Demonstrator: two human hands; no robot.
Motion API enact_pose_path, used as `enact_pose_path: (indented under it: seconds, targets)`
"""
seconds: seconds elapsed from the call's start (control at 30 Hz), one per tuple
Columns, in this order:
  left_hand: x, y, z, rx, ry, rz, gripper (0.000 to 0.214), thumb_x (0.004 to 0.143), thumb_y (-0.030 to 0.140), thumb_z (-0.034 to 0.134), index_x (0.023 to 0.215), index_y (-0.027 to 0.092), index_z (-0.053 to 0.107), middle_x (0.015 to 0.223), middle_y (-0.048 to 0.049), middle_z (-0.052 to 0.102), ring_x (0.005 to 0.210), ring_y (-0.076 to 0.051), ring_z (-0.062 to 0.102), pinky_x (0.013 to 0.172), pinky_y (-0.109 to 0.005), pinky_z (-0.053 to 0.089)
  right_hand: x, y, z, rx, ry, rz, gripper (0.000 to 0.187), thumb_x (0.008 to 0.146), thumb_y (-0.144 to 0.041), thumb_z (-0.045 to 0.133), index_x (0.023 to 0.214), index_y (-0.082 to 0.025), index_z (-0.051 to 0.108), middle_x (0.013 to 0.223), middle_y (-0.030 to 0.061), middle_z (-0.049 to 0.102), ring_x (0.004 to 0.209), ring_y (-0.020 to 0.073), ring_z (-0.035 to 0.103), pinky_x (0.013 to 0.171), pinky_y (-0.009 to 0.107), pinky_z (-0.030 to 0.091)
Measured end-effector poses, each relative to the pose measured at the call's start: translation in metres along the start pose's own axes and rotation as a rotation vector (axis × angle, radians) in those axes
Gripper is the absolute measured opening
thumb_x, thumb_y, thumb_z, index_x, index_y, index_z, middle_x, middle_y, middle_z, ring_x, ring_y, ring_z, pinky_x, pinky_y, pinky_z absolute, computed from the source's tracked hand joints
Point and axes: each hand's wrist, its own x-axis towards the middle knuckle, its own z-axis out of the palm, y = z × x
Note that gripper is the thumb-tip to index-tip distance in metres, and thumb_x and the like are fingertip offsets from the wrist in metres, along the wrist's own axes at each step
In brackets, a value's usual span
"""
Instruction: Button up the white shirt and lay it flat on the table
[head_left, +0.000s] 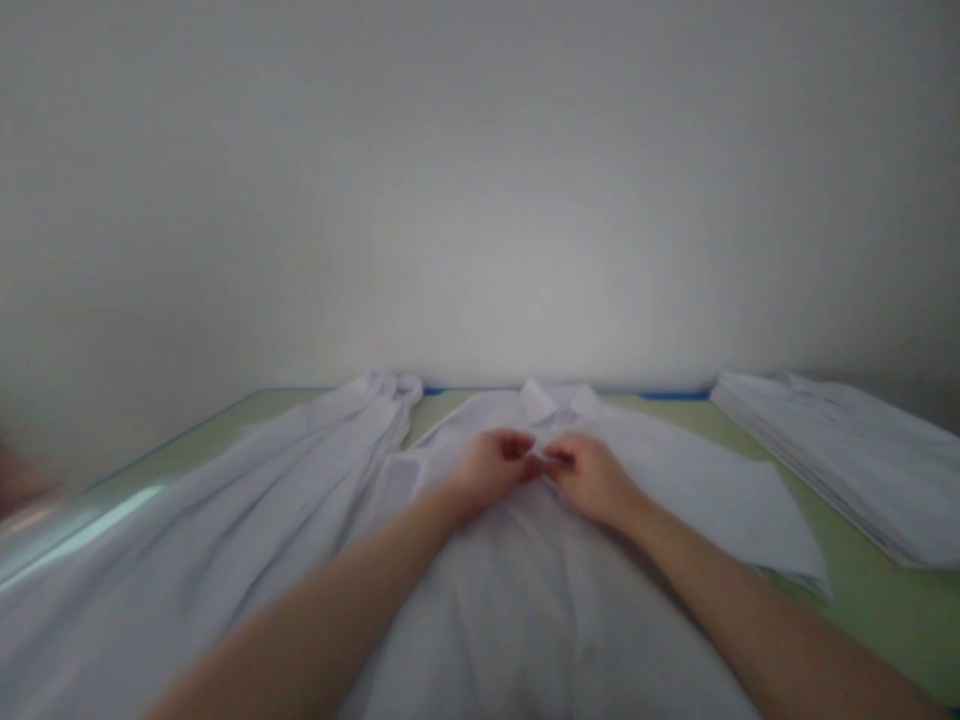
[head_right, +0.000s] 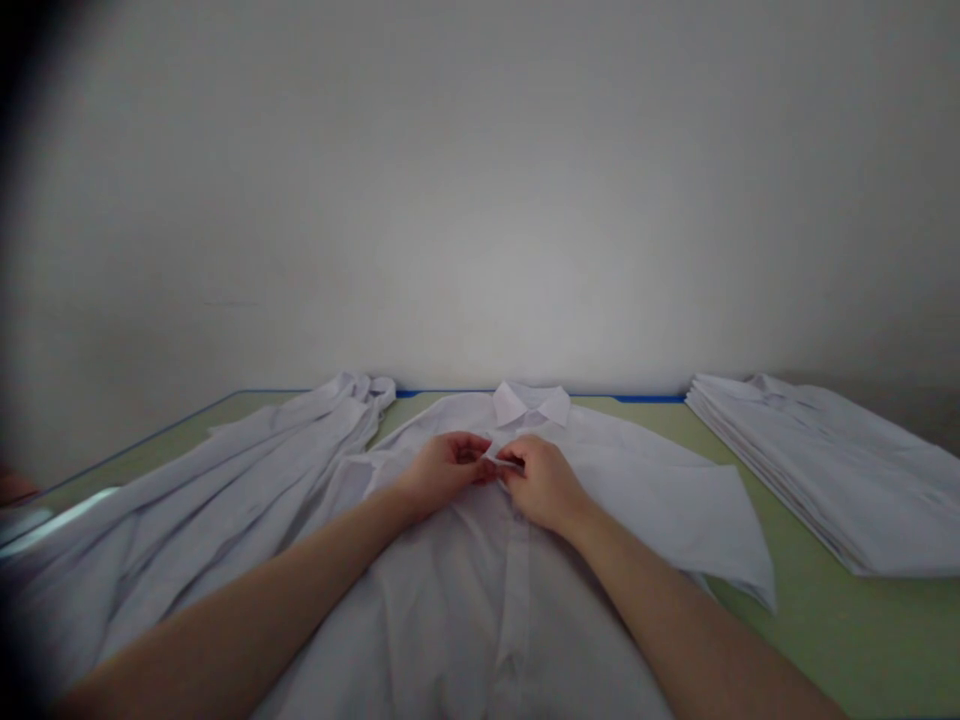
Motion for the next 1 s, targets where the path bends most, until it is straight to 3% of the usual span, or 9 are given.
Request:
enact_pose_path:
  seconds: [0.37, 0.7, 0.87, 1.0]
  targets:
    - [-0.011, 0.012, 0.008, 0.233, 0.088, 0.223, 0.024, 0.069, 0.026, 0.065, 0.085, 0.020, 0.049, 0.074, 0.0007, 0.060, 0.061, -0.010, 0.055, 0.053, -0.020, 0.040, 0.001, 0.002, 0.003, -0.088, 0.062, 0.080, 0.008, 0.077, -0.020, 0.057, 0.076, -0.016, 0.063, 0.075, 0.0031, 0.063, 0.071, 0.0142, 0.054, 0.065, 0.024, 0.036]
    - [-0.018, 0.015, 0.007, 0.488, 0.138, 0.272, 0.020, 0.068, 0.023, 0.060, 0.083, 0.020, 0.048, 0.066, 0.0035, 0.056, 0.058, -0.009, 0.049, 0.052, -0.021, 0.034, -0.004, -0.009, -0.004, -0.303, -0.070, -0.094, 0.012, 0.078, -0.017, 0.054, 0.075, -0.017, 0.065, 0.075, 0.0047, 0.062, 0.072, 0.0147, 0.053, 0.065, 0.025, 0.034]
    - [-0.020, 0.019, 0.006, 0.513, 0.144, 0.244, 0.018, 0.068, 0.026, 0.062, 0.078, 0.021, 0.048, 0.064, 0.0035, 0.056, 0.057, -0.010, 0.048, 0.052, -0.022, 0.033, -0.006, -0.011, -0.009, -0.258, -0.133, -0.141, 0.007, 0.072, -0.014, 0.056, 0.074, -0.016, 0.063, 0.072, 0.0031, 0.061, 0.068, 0.0135, 0.051, 0.063, 0.024, 0.033]
    - [-0.017, 0.016, 0.005, 0.471, 0.134, 0.277, 0.017, 0.071, 0.028, 0.061, 0.078, 0.021, 0.047, 0.067, 0.0025, 0.056, 0.059, -0.011, 0.049, 0.053, -0.022, 0.034, -0.005, -0.007, -0.013, -0.189, -0.098, -0.169, 0.009, 0.076, -0.020, 0.059, 0.082, -0.017, 0.066, 0.080, 0.0043, 0.062, 0.075, 0.0146, 0.054, 0.069, 0.024, 0.036]
